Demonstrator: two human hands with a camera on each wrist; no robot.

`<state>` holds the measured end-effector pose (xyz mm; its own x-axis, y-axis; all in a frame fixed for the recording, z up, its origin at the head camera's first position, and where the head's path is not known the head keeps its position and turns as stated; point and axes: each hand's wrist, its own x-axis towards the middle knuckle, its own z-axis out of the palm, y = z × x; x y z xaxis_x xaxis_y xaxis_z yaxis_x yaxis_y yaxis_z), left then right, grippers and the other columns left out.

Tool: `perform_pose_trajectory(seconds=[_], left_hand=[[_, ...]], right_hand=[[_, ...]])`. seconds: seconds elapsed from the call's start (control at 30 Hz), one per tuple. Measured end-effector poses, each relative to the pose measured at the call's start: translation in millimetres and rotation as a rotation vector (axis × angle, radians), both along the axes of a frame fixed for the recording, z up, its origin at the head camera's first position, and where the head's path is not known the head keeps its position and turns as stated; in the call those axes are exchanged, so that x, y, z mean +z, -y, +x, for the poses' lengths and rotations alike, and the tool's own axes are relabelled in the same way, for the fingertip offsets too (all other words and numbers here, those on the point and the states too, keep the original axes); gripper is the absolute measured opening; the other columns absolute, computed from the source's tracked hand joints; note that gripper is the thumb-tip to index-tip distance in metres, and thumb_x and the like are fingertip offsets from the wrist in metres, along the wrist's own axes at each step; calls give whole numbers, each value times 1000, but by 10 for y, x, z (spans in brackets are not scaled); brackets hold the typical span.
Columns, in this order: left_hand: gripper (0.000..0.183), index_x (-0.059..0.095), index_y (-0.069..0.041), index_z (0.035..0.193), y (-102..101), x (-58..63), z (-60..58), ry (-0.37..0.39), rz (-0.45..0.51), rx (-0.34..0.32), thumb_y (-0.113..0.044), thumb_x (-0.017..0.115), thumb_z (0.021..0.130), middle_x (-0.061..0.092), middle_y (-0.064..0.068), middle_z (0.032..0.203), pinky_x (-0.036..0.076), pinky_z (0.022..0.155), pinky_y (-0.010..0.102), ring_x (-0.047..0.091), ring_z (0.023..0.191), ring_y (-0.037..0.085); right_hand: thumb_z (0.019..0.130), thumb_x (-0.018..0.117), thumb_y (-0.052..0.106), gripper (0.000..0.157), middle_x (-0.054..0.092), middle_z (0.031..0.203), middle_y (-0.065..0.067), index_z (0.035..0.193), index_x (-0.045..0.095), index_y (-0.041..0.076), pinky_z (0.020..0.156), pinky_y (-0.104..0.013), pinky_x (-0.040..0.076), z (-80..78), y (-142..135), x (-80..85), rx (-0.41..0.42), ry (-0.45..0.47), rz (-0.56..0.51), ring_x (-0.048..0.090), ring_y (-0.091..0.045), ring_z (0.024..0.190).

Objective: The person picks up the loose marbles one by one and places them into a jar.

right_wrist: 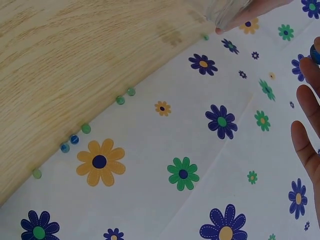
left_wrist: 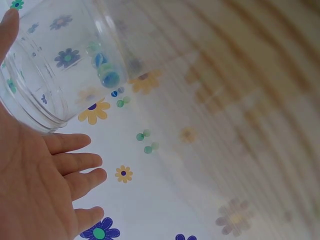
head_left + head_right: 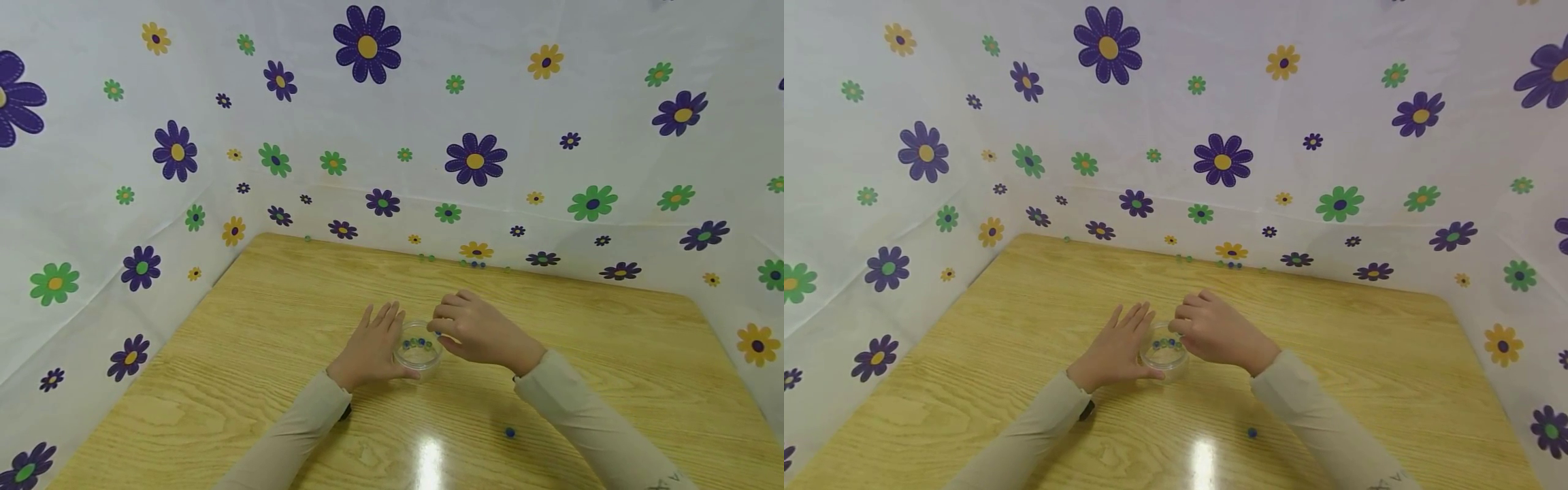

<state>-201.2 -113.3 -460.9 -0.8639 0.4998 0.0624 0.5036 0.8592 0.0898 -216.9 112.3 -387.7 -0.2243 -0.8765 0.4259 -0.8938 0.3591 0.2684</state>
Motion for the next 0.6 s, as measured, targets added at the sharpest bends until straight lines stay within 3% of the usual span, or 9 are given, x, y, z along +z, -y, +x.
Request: perform_pose_trajectory(seconds=[0.6], left_hand=[[114, 30, 1, 146, 4, -18, -6, -18, -16, 1, -80, 54, 69, 25, 18, 154, 16, 116, 53, 23, 144, 31]], right_hand=[[75, 78, 19, 19, 67, 87, 3, 92, 70, 17, 77, -32, 48, -2, 46, -14, -12, 25, 11, 59, -14, 84]])
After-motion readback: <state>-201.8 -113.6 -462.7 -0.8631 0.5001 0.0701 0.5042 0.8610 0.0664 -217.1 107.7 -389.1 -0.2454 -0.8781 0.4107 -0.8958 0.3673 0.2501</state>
